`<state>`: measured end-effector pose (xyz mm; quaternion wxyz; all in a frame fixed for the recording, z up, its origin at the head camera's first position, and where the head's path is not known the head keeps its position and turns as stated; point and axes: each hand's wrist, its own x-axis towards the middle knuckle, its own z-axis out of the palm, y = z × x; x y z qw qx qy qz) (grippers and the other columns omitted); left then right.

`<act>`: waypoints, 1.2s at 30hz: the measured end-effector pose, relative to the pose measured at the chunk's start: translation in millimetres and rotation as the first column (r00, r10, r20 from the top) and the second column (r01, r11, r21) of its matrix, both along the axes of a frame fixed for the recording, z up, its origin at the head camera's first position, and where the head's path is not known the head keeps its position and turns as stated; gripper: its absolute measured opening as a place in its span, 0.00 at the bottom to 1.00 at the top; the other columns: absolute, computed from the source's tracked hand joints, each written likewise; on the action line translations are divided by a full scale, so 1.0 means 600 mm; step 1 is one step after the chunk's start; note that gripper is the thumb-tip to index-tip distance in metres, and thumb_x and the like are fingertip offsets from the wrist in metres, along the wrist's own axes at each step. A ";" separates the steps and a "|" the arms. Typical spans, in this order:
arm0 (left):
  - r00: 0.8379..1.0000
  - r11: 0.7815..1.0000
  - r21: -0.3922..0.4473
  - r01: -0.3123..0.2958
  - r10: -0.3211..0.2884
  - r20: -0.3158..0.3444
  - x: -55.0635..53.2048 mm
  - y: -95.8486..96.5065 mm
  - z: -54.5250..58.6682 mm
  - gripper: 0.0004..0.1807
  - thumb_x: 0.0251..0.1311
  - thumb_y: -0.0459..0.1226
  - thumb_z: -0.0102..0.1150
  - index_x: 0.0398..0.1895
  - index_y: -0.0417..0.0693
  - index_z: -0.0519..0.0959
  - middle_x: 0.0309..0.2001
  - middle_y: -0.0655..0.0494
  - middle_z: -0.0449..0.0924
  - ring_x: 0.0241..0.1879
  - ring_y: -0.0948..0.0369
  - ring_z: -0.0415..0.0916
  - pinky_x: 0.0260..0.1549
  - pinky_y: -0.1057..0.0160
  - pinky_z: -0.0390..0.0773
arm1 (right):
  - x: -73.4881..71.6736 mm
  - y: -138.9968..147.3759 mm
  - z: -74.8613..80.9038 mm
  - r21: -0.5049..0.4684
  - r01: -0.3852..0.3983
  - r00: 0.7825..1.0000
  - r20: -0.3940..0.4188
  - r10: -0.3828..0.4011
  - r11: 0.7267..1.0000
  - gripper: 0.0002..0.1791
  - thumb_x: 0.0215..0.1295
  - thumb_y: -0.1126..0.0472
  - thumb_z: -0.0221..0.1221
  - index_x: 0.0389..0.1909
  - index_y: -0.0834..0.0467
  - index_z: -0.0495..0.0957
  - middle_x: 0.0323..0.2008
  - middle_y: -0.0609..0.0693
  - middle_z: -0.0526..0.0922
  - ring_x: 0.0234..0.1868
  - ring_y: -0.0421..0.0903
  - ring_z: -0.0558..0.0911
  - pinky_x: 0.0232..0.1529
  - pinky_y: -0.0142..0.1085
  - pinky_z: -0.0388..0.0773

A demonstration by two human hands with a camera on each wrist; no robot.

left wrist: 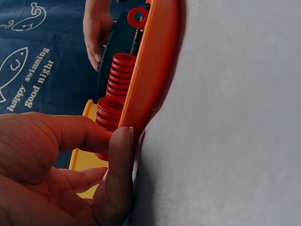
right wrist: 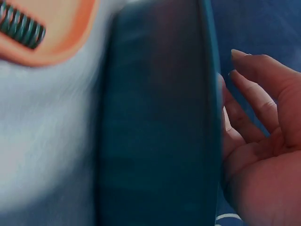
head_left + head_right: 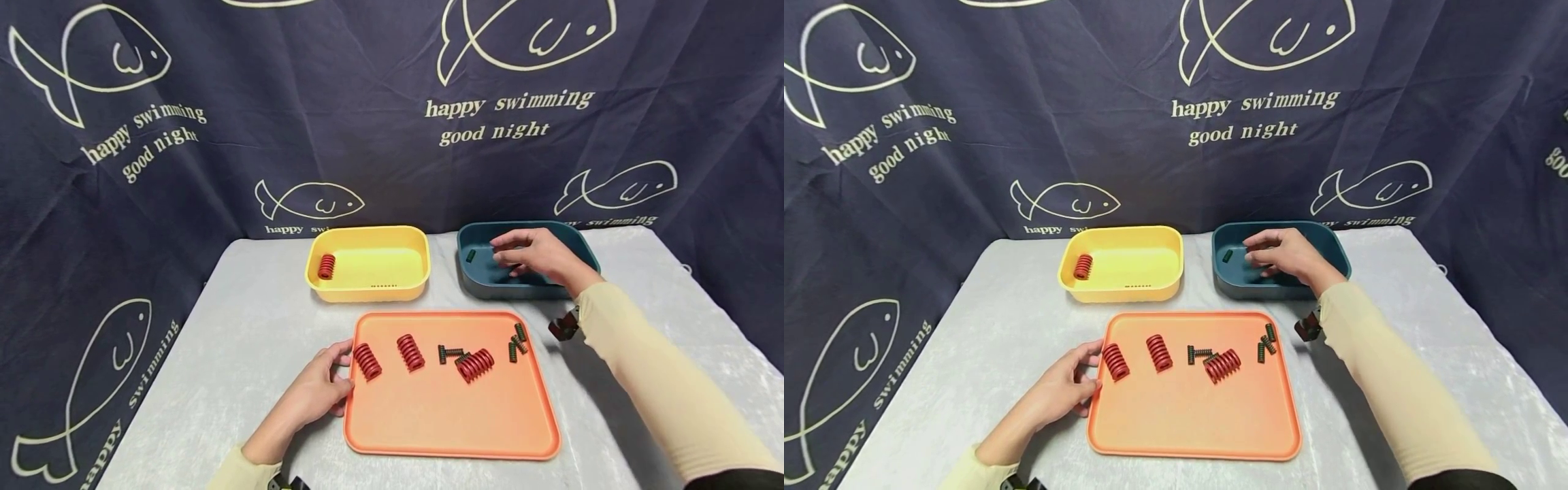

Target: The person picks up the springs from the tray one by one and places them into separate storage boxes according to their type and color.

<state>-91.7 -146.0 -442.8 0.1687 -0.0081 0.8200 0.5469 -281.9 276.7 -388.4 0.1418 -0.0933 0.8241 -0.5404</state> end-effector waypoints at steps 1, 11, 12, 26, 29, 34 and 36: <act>1.000 1.000 0.004 -0.001 0.001 -0.001 0.000 0.000 0.000 0.39 0.55 0.21 0.58 0.74 0.39 0.66 0.55 0.42 0.68 0.30 0.56 0.75 0.17 0.55 0.85 | 0.004 -0.002 0.004 -0.007 -0.005 1.000 -0.007 0.005 1.000 0.26 0.67 0.60 0.69 0.63 0.68 0.77 0.50 0.52 0.86 0.42 0.48 0.87 0.41 0.46 0.89; 1.000 1.000 0.006 -0.001 0.001 -0.001 0.002 0.001 0.002 0.38 0.57 0.20 0.57 0.74 0.38 0.65 0.55 0.41 0.68 0.31 0.55 0.76 0.17 0.53 0.86 | 0.045 -0.023 0.039 -0.069 -0.060 0.998 -0.036 0.058 0.996 0.21 0.64 0.59 0.71 0.57 0.58 0.84 0.53 0.50 0.85 0.44 0.49 0.88 0.42 0.47 0.89; 1.000 1.000 0.004 -0.002 0.002 -0.003 0.002 0.001 0.003 0.38 0.57 0.20 0.57 0.74 0.38 0.65 0.55 0.41 0.68 0.31 0.55 0.76 0.17 0.53 0.86 | 0.050 -0.025 0.041 -0.069 -0.073 0.997 -0.041 0.070 0.995 0.21 0.64 0.59 0.71 0.57 0.58 0.83 0.53 0.50 0.86 0.44 0.50 0.88 0.42 0.47 0.89; 1.000 1.000 -0.019 -0.008 0.008 -0.007 0.001 0.007 0.007 0.39 0.56 0.19 0.56 0.74 0.38 0.65 0.53 0.42 0.68 0.28 0.55 0.74 0.15 0.53 0.85 | 0.113 -0.046 0.002 -0.095 -0.200 0.977 0.061 0.206 0.975 0.23 0.65 0.63 0.69 0.60 0.64 0.81 0.47 0.67 0.85 0.37 0.63 0.86 0.34 0.49 0.89; 1.000 1.000 -0.019 -0.012 0.012 -0.006 0.002 0.007 0.007 0.39 0.56 0.19 0.57 0.75 0.38 0.65 0.54 0.42 0.68 0.28 0.55 0.74 0.15 0.53 0.85 | 0.120 -0.049 -0.014 -0.099 -0.227 0.967 0.092 0.236 0.969 0.23 0.66 0.63 0.68 0.61 0.64 0.80 0.45 0.69 0.84 0.34 0.66 0.83 0.35 0.53 0.89; 1.000 1.000 -0.024 -0.016 0.016 -0.001 0.002 0.008 0.006 0.38 0.57 0.19 0.57 0.75 0.39 0.66 0.54 0.42 0.68 0.29 0.55 0.74 0.16 0.53 0.85 | 0.130 -0.054 -0.035 -0.114 -0.258 0.953 0.136 0.272 0.959 0.25 0.66 0.62 0.69 0.62 0.65 0.80 0.50 0.69 0.83 0.37 0.68 0.84 0.36 0.53 0.89; 1.000 1.000 -0.026 -0.017 0.017 0.001 0.002 0.009 0.006 0.38 0.57 0.19 0.57 0.75 0.39 0.66 0.54 0.42 0.68 0.30 0.55 0.73 0.16 0.53 0.85 | 0.132 -0.057 -0.041 -0.111 -0.270 0.948 0.142 0.284 0.956 0.25 0.65 0.61 0.69 0.61 0.65 0.80 0.52 0.67 0.84 0.38 0.66 0.85 0.36 0.50 0.89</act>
